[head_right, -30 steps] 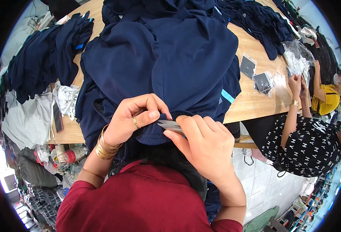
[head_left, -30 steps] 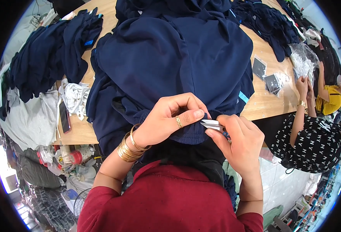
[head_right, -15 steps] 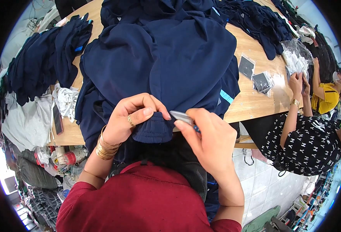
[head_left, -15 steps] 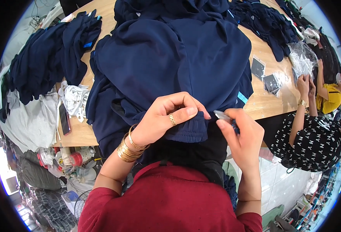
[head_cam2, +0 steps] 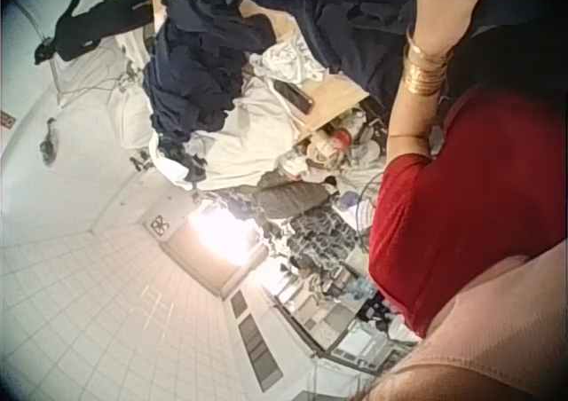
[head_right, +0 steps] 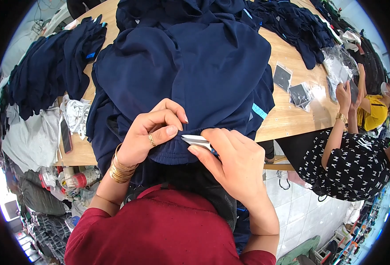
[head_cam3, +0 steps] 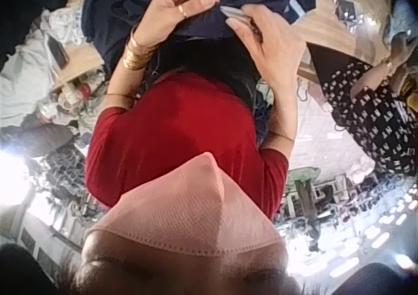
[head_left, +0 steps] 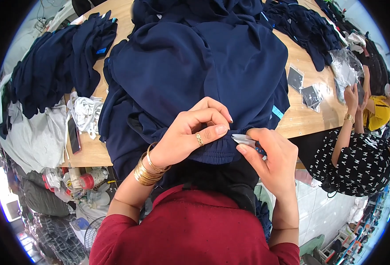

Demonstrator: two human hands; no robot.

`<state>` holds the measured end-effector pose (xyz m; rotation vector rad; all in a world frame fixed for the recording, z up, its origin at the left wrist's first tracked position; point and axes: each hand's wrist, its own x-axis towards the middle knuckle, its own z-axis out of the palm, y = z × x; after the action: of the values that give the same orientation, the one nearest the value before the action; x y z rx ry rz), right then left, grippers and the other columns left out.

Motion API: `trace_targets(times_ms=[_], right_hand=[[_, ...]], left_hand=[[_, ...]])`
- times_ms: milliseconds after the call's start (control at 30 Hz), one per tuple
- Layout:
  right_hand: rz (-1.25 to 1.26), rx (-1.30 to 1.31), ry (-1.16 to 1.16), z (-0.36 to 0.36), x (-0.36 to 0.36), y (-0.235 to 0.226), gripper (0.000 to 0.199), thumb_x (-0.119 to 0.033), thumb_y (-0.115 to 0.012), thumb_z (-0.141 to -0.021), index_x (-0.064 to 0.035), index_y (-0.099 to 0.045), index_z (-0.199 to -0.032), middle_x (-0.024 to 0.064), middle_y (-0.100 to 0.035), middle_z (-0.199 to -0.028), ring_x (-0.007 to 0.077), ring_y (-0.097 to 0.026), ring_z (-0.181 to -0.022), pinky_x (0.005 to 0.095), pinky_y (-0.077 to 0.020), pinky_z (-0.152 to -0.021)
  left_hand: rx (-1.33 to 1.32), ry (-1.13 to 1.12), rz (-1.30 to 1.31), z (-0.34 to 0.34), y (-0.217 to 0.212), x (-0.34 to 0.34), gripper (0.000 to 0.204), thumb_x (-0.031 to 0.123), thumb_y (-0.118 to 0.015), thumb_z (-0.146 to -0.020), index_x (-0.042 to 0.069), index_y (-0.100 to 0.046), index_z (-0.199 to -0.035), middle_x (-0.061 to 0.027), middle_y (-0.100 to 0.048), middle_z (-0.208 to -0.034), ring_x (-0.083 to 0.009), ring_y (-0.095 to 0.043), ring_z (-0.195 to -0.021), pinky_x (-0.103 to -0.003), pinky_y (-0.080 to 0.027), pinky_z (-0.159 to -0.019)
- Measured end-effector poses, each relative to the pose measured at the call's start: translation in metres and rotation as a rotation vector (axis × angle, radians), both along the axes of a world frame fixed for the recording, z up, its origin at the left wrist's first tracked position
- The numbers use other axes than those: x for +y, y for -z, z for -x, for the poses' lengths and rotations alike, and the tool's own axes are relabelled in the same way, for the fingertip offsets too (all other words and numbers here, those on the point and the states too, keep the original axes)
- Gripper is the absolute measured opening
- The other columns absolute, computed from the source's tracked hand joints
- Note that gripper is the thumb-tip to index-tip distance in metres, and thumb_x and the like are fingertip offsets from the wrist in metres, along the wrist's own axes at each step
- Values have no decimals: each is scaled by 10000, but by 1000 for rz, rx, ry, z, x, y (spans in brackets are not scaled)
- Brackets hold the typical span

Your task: Trimming excess threads from navy blue athletic shorts using small snips in a factory setting.

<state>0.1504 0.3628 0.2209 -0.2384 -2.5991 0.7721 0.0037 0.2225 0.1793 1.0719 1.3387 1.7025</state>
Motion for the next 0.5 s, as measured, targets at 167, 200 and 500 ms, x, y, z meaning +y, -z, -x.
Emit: trace_targets(times_ms=[167,200,500], right_hand=[[239,-39,139,-1,0,3,277,-236,-730,-767,-52,-583,-913,67,-577,-684,167,-558,-563,256,-432,-526],[306,-49,162,-3,1,5,298,-229,-731,-770,-45,-572,-943,65,-578,-689,142,-548,-571,236,-433,-547],[350,70,101,-11,-10,17,287,-192,-739,-761,-28,-590,-943,53,-589,-719,134,-521,-574,240,-441,-558]], left_hand=[[-169,-30,58,0,2,0,161,180,-517,-942,31,-555,-895,9,-498,-890,-45,-420,-776,-195,-357,-726],[-226,-82,58,0,4,-1,139,171,-499,-958,42,-539,-924,53,-468,-840,-17,-384,-748,-172,-338,-693],[-458,-44,11,1,0,-5,91,134,-540,-931,61,-488,-950,55,-472,-835,-10,-420,-756,-174,-375,-703]])
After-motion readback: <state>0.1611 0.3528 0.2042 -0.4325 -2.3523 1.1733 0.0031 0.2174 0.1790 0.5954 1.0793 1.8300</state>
